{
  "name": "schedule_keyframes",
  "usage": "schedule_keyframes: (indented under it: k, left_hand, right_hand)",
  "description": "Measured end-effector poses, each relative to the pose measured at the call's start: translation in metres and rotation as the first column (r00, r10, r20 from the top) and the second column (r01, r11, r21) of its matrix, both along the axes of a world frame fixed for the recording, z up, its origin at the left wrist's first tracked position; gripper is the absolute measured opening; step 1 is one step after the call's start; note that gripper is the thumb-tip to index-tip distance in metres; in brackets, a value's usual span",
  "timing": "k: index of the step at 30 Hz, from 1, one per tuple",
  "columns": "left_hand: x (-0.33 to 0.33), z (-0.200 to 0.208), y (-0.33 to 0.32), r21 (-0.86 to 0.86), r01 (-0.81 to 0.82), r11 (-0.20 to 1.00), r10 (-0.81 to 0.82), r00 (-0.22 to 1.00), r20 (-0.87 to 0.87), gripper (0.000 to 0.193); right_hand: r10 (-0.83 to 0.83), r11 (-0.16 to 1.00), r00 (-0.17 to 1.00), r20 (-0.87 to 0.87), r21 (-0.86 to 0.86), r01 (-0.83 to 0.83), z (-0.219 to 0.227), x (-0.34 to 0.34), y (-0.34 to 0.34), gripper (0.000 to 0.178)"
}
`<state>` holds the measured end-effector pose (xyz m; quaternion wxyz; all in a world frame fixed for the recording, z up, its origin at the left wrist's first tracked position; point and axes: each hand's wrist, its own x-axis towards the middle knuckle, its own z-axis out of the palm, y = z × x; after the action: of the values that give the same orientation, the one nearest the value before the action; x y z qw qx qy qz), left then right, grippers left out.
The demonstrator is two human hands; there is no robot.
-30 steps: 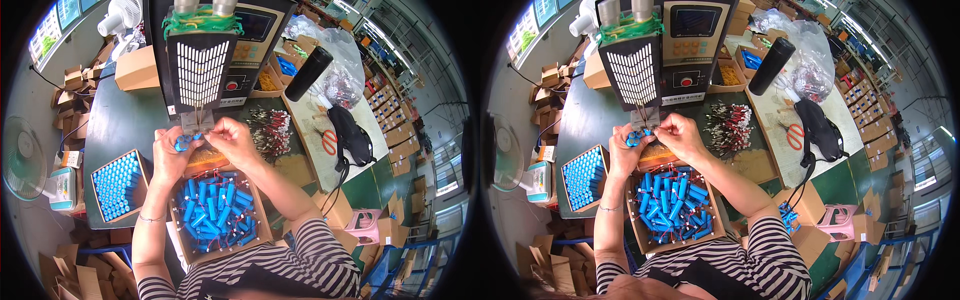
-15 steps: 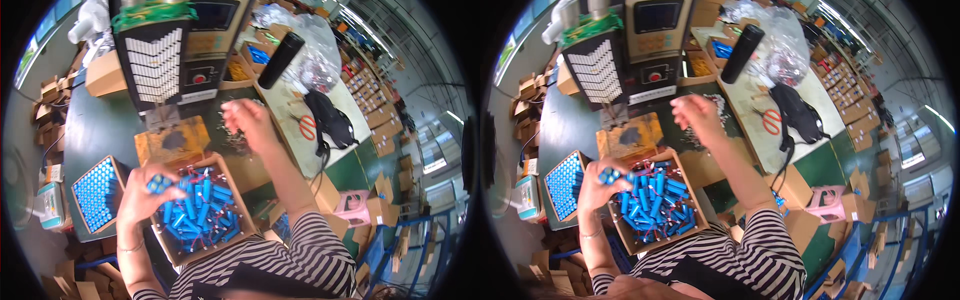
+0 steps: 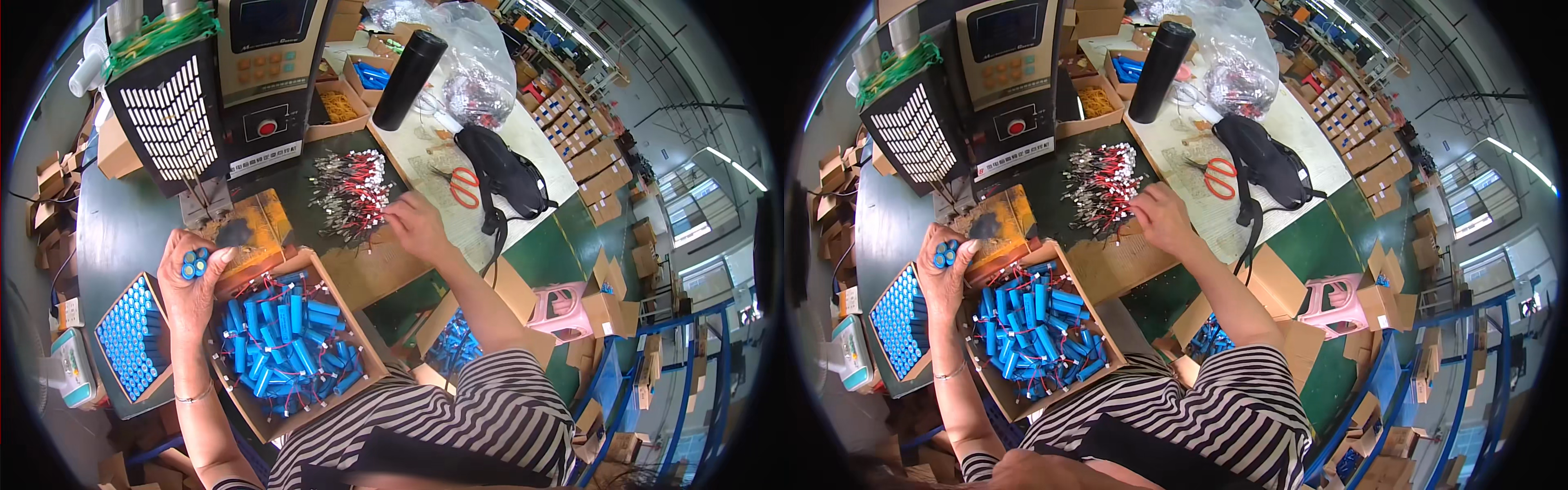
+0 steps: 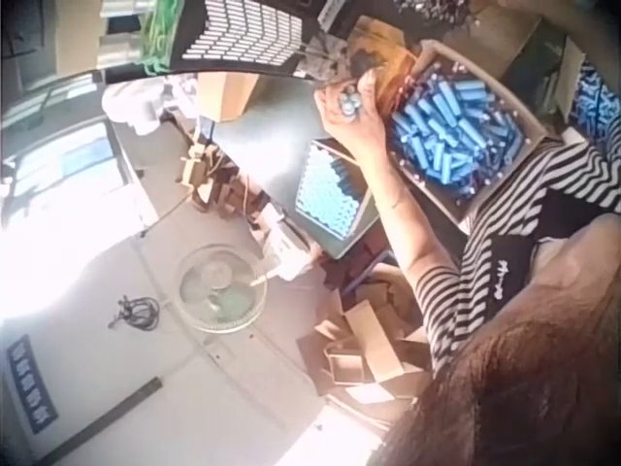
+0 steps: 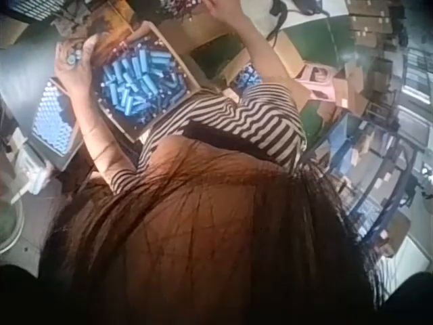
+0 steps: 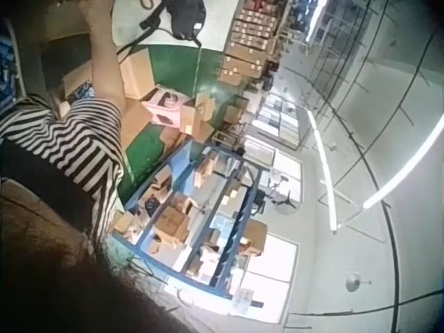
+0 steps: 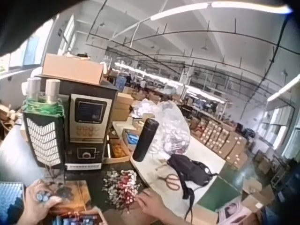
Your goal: Manually assemble battery components by placing blue cells into a holder and applying connectors.
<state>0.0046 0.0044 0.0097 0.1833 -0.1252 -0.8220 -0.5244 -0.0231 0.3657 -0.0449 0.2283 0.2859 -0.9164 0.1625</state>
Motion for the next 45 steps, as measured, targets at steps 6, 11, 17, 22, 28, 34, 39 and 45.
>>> schedule_keyframes:
  k: [6,11,17,22,28,34,39,45]
  left_hand:
    - [0.0,0.0,0.003,-0.054,-0.008,0.999,0.006,0.999,-0.044,0.022]
    - [-0.001,-0.001,0.0,-0.056,0.014,0.998,-0.017,0.999,-0.039,0.026]
    - [-0.002,-0.012,-0.001,0.128,-0.045,0.991,0.04,0.998,0.039,0.028]
    - [0.002,-0.017,-0.008,-0.022,-0.105,0.994,0.104,0.993,-0.062,0.026]
    - [0.007,-0.018,-0.004,-0.073,-0.151,0.986,0.148,0.988,-0.046,0.025]
    - [-0.003,-0.013,-0.005,-0.086,-0.166,0.982,0.162,0.985,-0.051,0.023]
    - [-0.012,-0.007,-0.004,-0.103,-0.122,0.987,0.118,0.992,-0.047,0.023]
    - [-0.019,-0.001,-0.004,-0.225,-0.136,0.965,0.145,0.989,0.023,0.022]
  right_hand:
    - [-0.397,0.878,0.74,0.543,-0.01,0.479,-0.005,0.026,-0.029,0.032]
    - [-0.475,0.867,0.742,0.473,0.107,0.487,-0.012,0.035,-0.012,0.016]
    - [-0.391,0.859,0.76,0.518,-0.092,0.504,-0.006,0.057,0.026,0.01]
    - [0.129,0.646,0.79,0.599,-0.655,0.391,0.033,0.049,-0.001,0.011]
    - [0.57,0.505,0.704,0.423,-0.857,0.106,0.049,0.015,-0.11,0.007]
    - [0.641,0.467,0.711,0.289,-0.882,-0.063,0.036,-0.013,-0.167,0.008]
    - [0.633,0.413,0.737,0.236,-0.909,-0.064,0.034,-0.017,-0.176,0.01]
    - [0.585,0.485,0.738,0.335,-0.874,0.012,0.033,-0.017,-0.172,0.008]
